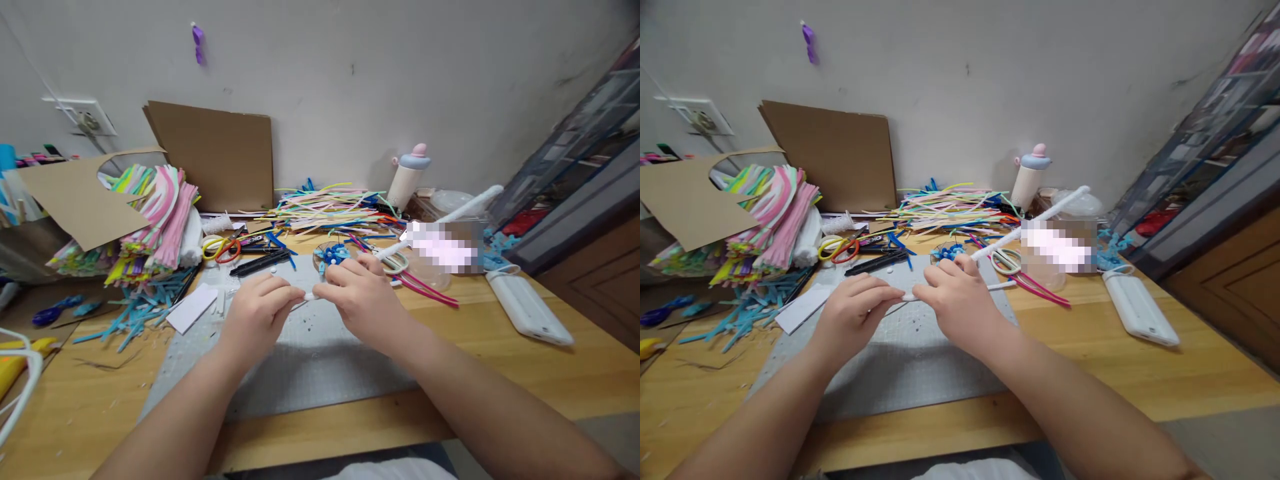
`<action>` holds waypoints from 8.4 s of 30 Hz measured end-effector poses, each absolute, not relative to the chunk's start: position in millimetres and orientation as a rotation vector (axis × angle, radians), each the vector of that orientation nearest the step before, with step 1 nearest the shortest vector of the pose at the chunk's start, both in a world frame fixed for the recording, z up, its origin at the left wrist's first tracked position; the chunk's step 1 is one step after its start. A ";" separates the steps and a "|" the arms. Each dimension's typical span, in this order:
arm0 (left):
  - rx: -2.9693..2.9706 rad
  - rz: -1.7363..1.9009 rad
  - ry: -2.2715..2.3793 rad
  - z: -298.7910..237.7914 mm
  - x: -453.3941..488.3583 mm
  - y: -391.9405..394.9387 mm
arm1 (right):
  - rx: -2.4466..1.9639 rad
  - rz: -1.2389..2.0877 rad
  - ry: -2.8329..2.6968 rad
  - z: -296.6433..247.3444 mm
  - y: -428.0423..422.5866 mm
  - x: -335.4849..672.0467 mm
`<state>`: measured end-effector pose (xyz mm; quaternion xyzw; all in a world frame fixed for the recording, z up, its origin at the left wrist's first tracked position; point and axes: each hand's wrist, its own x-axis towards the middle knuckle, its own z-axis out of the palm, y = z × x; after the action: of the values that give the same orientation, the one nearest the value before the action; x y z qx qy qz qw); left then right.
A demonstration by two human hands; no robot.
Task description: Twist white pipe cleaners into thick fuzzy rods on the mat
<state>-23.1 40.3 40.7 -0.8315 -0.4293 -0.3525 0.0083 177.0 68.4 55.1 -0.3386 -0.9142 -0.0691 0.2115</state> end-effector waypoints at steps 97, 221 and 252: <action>-2.602 -0.863 -1.325 65.4 -5.2 18.1 | -0.905 -0.102 -2.457 39.2 75.0 197.2; -2.593 -0.463 -1.576 68.7 16.1 -17.3 | -0.941 0.037 -2.290 42.6 60.0 199.8; -2.674 -0.328 -1.155 104.4 -23.2 13.0 | -0.725 -0.010 -2.534 46.4 56.0 200.2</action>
<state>-23.2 13.0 104.4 -0.9072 -0.3920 -0.1111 0.1049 200.2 56.0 46.4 -0.2664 -0.9308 -0.0036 0.2502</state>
